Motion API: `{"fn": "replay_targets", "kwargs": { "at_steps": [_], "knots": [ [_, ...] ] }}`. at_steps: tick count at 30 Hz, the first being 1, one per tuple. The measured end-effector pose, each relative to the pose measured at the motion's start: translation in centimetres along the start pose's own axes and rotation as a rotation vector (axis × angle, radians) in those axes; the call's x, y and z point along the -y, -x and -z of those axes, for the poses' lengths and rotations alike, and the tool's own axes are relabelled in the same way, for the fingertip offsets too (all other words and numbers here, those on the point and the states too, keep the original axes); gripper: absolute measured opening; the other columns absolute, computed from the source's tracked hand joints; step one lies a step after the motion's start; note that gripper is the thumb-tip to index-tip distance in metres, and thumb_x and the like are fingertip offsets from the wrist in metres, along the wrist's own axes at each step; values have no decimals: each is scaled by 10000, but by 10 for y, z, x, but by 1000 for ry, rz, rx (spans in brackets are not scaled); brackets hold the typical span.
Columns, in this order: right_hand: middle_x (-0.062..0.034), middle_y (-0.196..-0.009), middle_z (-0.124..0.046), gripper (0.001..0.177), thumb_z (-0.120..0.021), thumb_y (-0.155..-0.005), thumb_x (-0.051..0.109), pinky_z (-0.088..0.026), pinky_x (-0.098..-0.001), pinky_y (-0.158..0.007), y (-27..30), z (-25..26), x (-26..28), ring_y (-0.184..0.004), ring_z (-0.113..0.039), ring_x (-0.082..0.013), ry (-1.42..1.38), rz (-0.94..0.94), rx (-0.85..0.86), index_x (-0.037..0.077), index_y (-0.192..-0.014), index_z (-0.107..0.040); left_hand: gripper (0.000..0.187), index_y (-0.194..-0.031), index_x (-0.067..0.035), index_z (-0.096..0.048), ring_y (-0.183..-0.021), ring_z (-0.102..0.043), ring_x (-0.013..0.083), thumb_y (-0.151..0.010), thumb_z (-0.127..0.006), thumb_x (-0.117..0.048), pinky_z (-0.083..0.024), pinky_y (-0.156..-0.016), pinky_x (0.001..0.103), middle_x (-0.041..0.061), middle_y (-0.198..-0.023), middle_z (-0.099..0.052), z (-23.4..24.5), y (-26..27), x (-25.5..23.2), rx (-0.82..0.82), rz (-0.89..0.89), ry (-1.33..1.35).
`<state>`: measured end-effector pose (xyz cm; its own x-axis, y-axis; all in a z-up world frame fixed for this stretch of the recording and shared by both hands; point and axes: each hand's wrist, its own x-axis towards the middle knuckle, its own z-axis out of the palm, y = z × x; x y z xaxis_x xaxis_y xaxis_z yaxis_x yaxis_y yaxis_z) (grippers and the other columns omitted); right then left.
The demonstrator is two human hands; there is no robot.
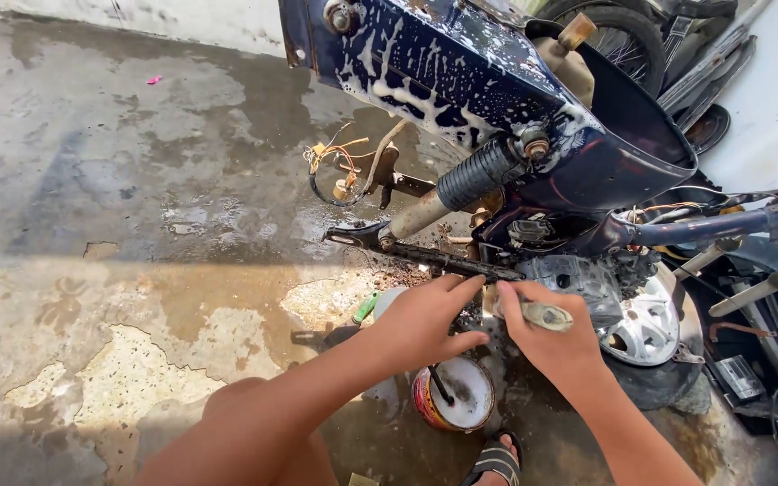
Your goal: Cleaning a motorcycle frame by scraping off debris and scrubbing with a brush and soapy water.
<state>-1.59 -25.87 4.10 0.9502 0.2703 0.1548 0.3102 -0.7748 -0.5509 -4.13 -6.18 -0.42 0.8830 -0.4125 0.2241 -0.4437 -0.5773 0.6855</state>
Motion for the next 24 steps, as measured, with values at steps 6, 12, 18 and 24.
{"fn": "replay_targets", "kwargs": {
  "at_steps": [6, 12, 18, 24],
  "knots": [
    [-63, -637, -703, 320, -633, -991, 435, -483, -477, -474, -46, -33, 54, -572, -672, -375, 463, 375, -336, 151, -867, -715, 509, -1293, -94, -660, -1069, -709, 304, -785, -687, -72, -571, -853, 396, 101, -1191, -750, 21, -20, 16, -518, -73, 113],
    [-201, -1257, -703, 1027, -683, -854, 692, -621, -389, -602, -40, -2, 94, -953, -748, -277, 394, 639, 23, -32, -1539, -436, 202, -1137, -133, -696, -760, -710, 84, -935, -695, -149, -585, -707, 264, -24, -925, -765, 61, -21, 37, -782, -154, 184],
    [-38, -1045, -827, 821, -769, -804, 583, -603, -309, -588, -8, 17, 18, -834, -816, -140, 189, 393, 271, 276, -1519, -506, 304, -1128, -68, -762, -903, -763, 182, -903, -770, -273, -648, -765, 297, 105, -1054, -783, 118, -54, 38, -782, -142, 219],
    [36, -1319, -762, 711, -783, -817, 454, -712, -309, -842, -14, -1, -48, -984, -847, -131, 80, 111, 340, 304, -1477, -564, 317, -1174, 6, -729, -674, -679, 101, -919, -778, -176, -591, -519, 176, 141, -1010, -782, 130, -70, 74, -709, -223, 464]
  ]
}}
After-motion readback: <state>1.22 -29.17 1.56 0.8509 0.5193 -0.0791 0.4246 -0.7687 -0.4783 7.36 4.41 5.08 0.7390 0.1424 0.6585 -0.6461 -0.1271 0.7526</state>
